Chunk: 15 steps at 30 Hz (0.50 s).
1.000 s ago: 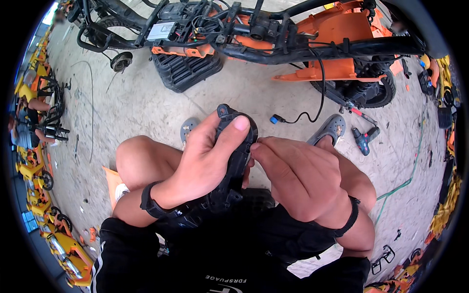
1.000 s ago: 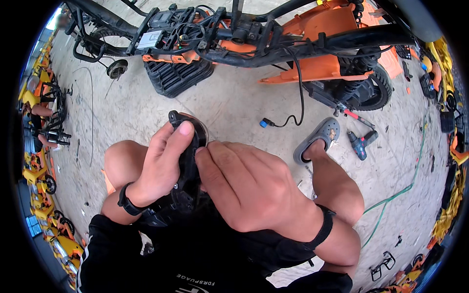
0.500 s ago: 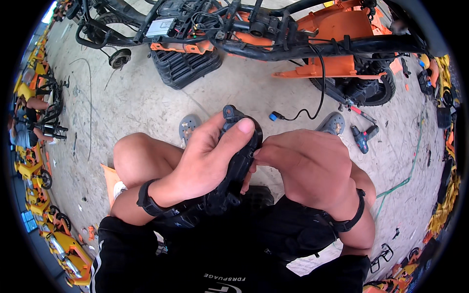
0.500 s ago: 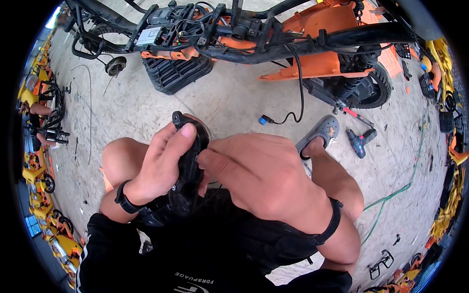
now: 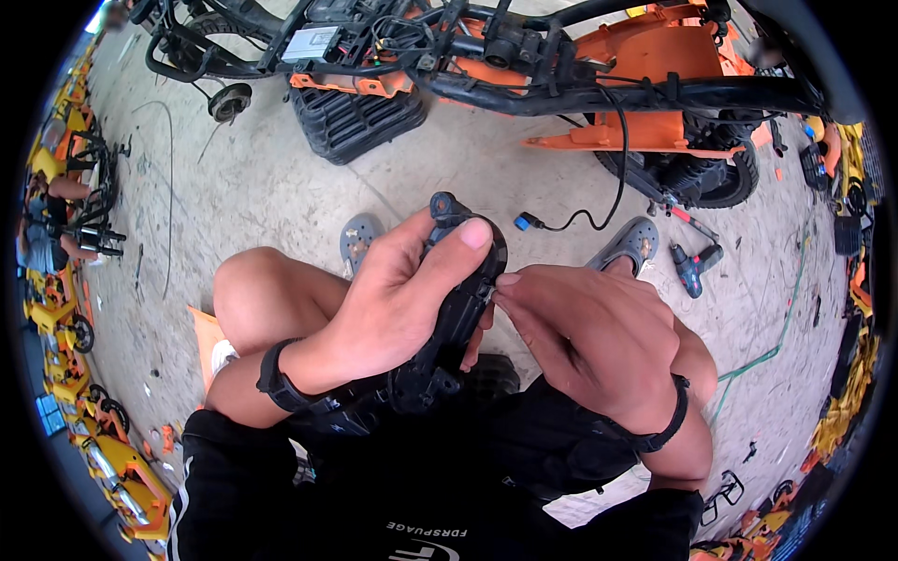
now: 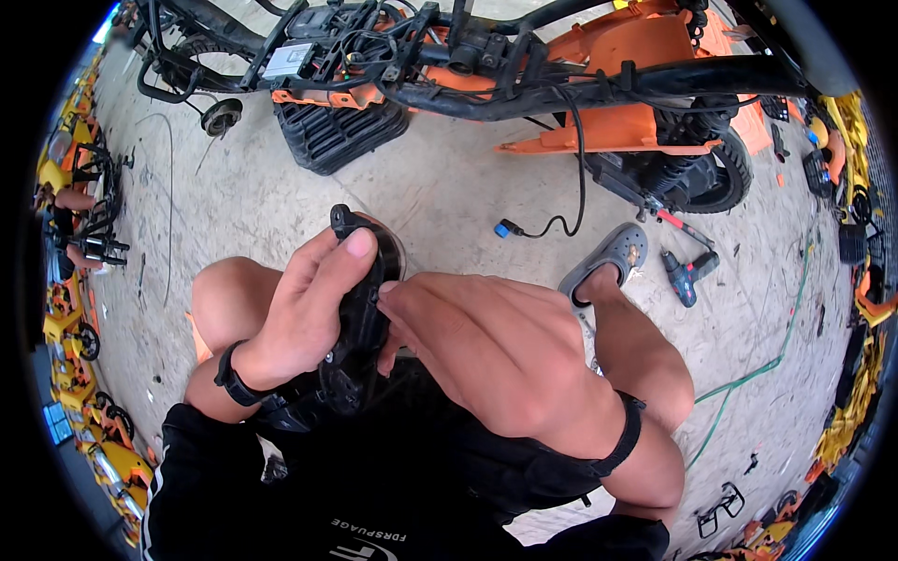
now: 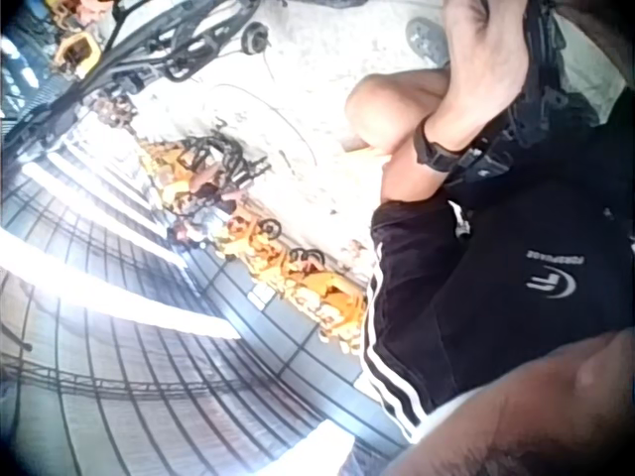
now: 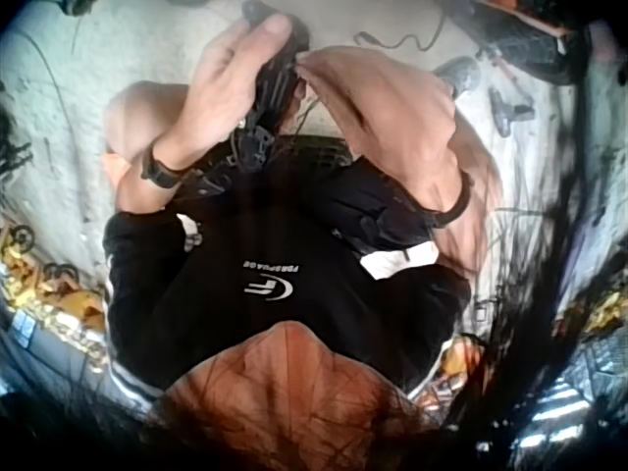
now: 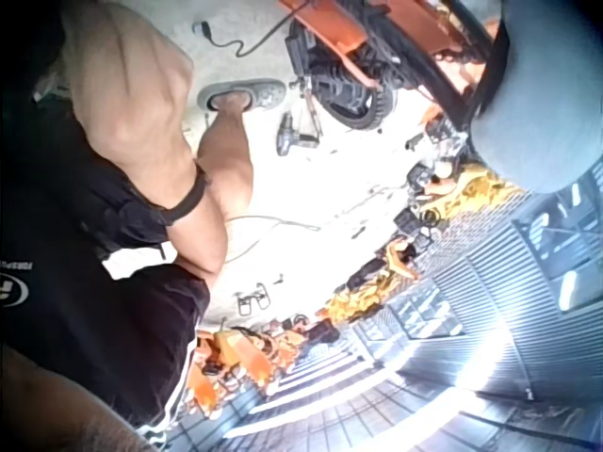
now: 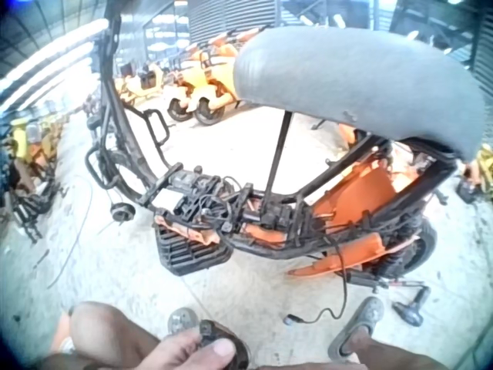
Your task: The person is sitting on the floor in a workshop, holding a black plastic scooter component. They use a small tool to adjust or clean a specific area on the part, repeatedly manipulating the tool and the component. The person occasionally shifts the part to access different angles.
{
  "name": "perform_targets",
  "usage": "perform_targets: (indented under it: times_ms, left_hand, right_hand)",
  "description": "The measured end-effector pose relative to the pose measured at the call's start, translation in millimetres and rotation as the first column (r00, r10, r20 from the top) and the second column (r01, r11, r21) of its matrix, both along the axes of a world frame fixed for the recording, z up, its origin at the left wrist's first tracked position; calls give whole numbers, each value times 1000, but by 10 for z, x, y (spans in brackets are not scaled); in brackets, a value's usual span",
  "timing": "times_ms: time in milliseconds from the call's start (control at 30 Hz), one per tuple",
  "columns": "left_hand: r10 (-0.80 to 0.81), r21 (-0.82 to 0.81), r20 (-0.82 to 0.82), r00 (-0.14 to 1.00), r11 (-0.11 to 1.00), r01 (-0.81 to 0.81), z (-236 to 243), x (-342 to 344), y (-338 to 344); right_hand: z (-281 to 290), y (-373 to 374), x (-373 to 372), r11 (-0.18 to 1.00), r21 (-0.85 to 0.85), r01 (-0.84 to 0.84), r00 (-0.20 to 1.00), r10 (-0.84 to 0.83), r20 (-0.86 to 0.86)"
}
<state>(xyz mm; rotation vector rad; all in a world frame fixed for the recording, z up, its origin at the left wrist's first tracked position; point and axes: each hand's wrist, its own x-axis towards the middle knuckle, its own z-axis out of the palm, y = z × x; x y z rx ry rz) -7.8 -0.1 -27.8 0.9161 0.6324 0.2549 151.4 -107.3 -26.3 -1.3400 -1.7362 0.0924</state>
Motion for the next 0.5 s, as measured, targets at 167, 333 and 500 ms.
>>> perform_targets:
  times_ms: [167,333,500]
  left_hand:
    - [20,-1,-25,999,1000,-20,-10,34,-11]
    - [16,-2,-46,999,1000,-16,-45,36,-32]
    - [-6,25,-14,1000,1000,7,-88,26,-46]
  right_hand:
    - [-30,20,12,995,100,-25,981,5,196]
    - [-14,34,63,995,6,-102,989,101,107]
    - [28,96,191,970,-77,-229,969,220,-108]
